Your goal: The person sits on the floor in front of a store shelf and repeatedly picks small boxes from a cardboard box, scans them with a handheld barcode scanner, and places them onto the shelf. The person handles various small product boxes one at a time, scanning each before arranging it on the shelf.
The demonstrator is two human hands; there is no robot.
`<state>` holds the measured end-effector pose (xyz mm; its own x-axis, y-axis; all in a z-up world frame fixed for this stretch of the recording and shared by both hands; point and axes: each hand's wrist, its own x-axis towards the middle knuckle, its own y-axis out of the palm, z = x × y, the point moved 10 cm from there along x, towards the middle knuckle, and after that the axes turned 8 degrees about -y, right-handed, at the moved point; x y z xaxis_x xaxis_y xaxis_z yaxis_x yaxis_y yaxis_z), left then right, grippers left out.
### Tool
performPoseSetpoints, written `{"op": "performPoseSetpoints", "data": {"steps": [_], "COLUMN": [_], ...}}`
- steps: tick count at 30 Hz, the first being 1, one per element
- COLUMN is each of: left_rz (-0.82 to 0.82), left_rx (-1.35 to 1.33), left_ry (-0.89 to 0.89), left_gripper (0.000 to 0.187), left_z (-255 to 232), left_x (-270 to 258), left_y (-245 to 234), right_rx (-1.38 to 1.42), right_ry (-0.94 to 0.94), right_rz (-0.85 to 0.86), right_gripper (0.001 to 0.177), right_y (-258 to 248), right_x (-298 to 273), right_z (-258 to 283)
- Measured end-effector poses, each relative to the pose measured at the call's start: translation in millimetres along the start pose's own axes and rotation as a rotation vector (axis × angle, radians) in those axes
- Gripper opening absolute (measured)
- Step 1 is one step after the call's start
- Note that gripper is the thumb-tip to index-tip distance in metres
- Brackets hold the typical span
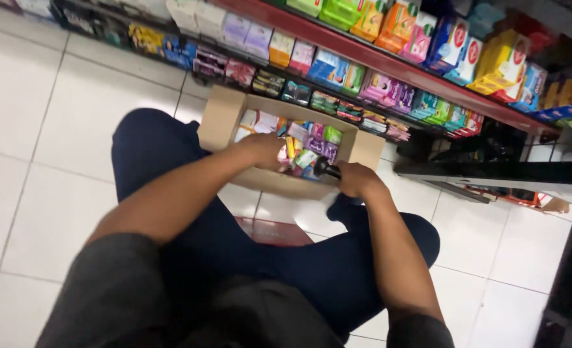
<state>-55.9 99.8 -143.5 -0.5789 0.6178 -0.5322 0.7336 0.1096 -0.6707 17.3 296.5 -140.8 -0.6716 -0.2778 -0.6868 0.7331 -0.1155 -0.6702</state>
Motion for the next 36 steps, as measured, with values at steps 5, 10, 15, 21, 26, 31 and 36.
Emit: {"op": "performPoseSetpoints", "data": {"steps": [5,10,15,21,26,31,36], "left_rz": [0.169,0.235,0.316,0.135,0.061,0.076,0.084], "left_rx": [0.140,0.233,0.361,0.156,-0.073,-0.171,-0.124], "left_ry": [-0.043,-0.057,-0.095,-0.131,-0.273,-0.502,-0.613], "left_gripper": [0.068,0.066,0.057,0.047,0.048,0.046,0.041], "left_z": [11.1,5.8,19.2,55.5,40.5,51.3,64.6], "left_x": [-0.2,10.3,61.5,159.9,152.4,163.3,176.3], "left_y": [21.9,30.9,69.1,159.4,183.3,202.3,214.0], "right_rx": [0.035,0.186,0.098,0.126,0.143,0.144,0.164], "right_ry": [0.133,0.081,0.164,0.264,0.238,0.241,0.171], "right_rz": [0.069,0.012,0.050,0.051,0.073,0.095,0.042], "right_gripper": [0.052,0.055,0.045,0.043,0.044,0.044,0.040], "right_y": [-13.8,-29.6,-27.7,-36.4,-30.0,-32.6,-31.9], "right_x": [-24.9,-39.8,-40.6,-47.4,-39.9,-34.9,-29.3], "right_z": [-3.0,16.3,0.8,-4.6,-3.7,-1.3,-3.0]}}
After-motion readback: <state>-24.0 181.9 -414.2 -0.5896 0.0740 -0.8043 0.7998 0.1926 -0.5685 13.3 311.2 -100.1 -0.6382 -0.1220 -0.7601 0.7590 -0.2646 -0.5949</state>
